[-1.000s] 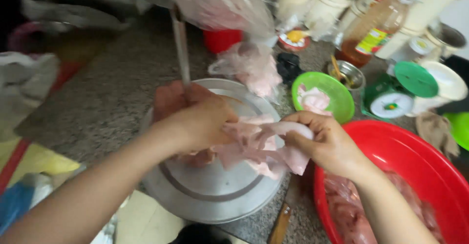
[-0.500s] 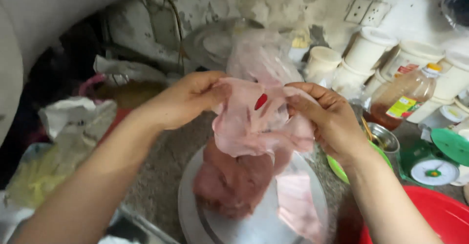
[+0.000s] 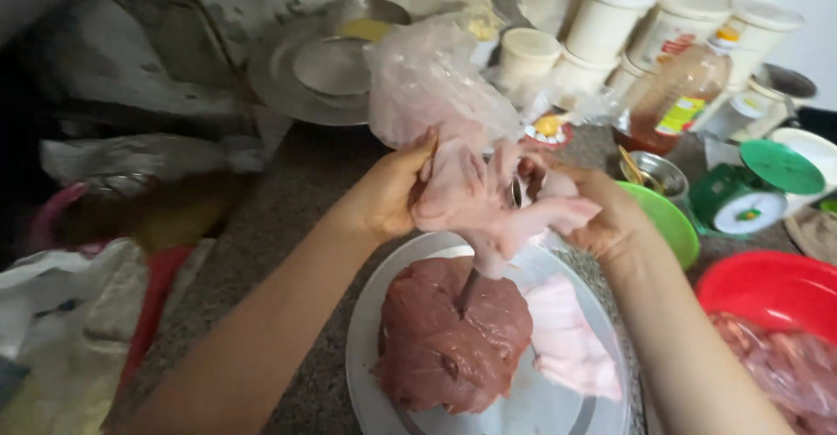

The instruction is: The person repeatedly picks up pieces of raw meat from a red basin, places them on a metal tray, and uses a cleaver to press or stab the meat. They then return the meat to the basin and repeat the process with additional pieces.

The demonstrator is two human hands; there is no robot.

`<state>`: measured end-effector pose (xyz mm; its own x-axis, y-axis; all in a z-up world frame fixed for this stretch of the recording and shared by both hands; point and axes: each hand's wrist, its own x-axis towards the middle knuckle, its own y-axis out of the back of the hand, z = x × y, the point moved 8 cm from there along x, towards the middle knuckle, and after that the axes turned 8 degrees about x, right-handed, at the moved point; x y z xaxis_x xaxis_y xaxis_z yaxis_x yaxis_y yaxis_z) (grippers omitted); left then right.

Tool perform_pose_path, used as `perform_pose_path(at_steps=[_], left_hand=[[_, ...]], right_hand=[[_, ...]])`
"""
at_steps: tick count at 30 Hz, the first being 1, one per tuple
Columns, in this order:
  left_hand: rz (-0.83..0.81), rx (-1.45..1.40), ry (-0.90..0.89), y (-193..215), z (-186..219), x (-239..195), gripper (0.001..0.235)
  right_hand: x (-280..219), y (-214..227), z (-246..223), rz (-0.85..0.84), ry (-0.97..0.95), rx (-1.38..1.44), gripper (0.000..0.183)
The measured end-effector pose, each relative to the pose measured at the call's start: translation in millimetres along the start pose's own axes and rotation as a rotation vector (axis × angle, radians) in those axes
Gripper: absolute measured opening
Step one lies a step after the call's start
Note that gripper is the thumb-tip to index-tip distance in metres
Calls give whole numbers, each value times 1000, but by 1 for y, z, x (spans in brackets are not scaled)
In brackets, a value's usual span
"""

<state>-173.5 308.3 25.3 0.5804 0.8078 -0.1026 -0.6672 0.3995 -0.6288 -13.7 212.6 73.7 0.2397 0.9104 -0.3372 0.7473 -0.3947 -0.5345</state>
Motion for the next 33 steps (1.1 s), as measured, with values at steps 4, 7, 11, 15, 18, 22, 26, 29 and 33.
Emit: perform_pose_path(at_steps=[4, 7, 11, 15, 18, 22, 26, 29, 33], left_hand=[[117, -158, 268, 11, -60, -25, 34], [239, -119, 452, 71, -136, -30, 37], [119, -59, 634, 102, -191, -89, 29], [296, 263, 532, 155, -211, -75, 38], [266, 877, 259, 162, -174, -39, 33], [287, 1201, -18, 151, -141, -5, 32], [258, 1218, -75, 180, -130, 13, 48], [417, 1212, -14, 226, -128, 7, 50], [647, 1202, -45, 178, -90, -71, 39]], right_hand=[[51, 101, 61, -87, -267, -5, 24], [13, 119, 104, -48, -422, 17, 28], [-47, 93, 133, -215, -575, -60, 51], [-4, 137, 162, 2, -520, -140, 52], [64, 191, 169, 147, -211, -612, 39], [125, 226, 166, 214, 233, -1025, 28], [83, 179, 149, 228, 262, -1128, 20], [54, 175, 141, 254, 320, -1134, 37], [1, 160, 125, 323, 533, -1121, 30]])
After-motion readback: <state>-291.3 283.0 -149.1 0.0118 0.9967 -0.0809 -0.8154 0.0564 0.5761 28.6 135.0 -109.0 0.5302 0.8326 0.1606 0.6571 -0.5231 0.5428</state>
